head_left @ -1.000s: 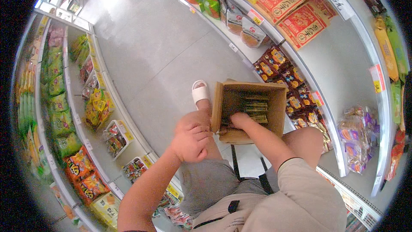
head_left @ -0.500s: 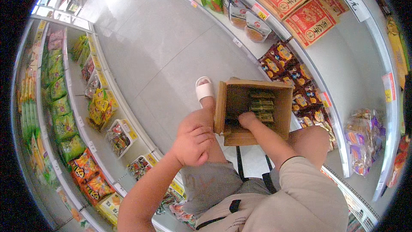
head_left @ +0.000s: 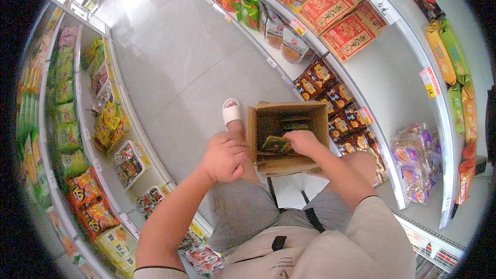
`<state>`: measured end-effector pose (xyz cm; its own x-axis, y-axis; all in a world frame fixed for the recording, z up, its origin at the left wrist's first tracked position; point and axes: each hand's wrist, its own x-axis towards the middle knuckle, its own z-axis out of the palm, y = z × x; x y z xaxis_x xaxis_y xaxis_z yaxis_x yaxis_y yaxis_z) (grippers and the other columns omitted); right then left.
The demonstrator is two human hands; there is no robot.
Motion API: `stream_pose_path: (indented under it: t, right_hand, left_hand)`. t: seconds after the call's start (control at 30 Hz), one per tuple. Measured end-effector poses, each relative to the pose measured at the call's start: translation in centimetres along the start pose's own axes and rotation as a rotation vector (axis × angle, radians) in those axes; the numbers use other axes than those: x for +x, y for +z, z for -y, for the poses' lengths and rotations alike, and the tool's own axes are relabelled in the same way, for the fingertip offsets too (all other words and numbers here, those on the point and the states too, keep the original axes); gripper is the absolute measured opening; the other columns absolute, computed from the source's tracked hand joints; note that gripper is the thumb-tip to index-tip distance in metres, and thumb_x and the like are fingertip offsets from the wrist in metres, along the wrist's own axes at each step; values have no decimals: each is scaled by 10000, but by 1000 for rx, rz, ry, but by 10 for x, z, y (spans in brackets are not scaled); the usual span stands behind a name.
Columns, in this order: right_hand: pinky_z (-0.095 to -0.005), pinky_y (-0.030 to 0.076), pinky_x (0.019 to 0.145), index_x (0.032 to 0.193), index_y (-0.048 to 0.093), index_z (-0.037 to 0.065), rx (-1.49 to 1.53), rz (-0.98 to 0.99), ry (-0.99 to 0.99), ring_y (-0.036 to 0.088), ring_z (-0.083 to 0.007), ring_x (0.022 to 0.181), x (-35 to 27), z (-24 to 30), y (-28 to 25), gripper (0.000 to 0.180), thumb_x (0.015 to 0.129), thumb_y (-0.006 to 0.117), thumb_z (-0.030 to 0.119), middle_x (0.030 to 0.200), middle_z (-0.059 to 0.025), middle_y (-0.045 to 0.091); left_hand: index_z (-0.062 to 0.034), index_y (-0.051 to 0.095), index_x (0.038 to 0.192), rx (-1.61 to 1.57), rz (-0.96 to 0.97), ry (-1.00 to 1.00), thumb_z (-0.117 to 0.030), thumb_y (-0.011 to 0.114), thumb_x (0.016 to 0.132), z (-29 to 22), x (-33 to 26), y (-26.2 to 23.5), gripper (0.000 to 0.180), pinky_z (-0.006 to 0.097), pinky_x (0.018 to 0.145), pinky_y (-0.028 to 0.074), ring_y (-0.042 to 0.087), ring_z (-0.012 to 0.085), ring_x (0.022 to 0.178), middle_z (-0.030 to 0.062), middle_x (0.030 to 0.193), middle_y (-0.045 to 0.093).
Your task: The person repeatedly picks packaged snack items from a cardboard box held in their lap and places them onto a nearby store shelf. They handle multiple snack packages one at a time, arranging them on the shelf throughout the clip.
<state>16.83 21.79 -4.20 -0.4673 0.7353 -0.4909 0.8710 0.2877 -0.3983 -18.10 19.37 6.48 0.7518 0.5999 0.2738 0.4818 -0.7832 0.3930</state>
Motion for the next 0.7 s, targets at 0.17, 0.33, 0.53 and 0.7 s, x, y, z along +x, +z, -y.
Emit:
stream_pose_path:
  t: [0.17,0.33,0.53,0.7]
  right_hand:
    - [-541,592,922,1215,778,168,79,-240,79,739,-404,1101,-51,-28,-44,326,969,568,123,1182,-170,778]
    - [-535,586,931,1202,781,155,10,-445,179,733,-405,1104,-99,-43,-48,325,960,570,98,1182,-167,776]
    - [-524,590,902,1208,775,139,-8,-518,204,732,-408,1045,-108,-37,-35,344,941,582,42,1165,-164,775]
    - [-526,604,882,1213,782,153,-139,-381,177,755,-389,1024,-90,-32,-19,355,910,617,70,1105,-156,791]
  left_hand:
    - [-136,701,833,46,-2,-30,-304,677,695,-2,-5,1,219,481,934,556,718,269,1025,35,963,769]
    - [-152,684,820,64,52,-44,-314,675,720,-3,-6,-1,191,477,882,555,715,251,996,22,924,750]
    - [-152,682,822,89,37,-52,-313,672,739,-2,-10,2,182,475,870,551,719,242,1003,10,933,752]
    - [-150,692,830,112,67,-49,-315,666,755,-5,-7,-6,183,476,864,557,724,239,1017,13,946,761]
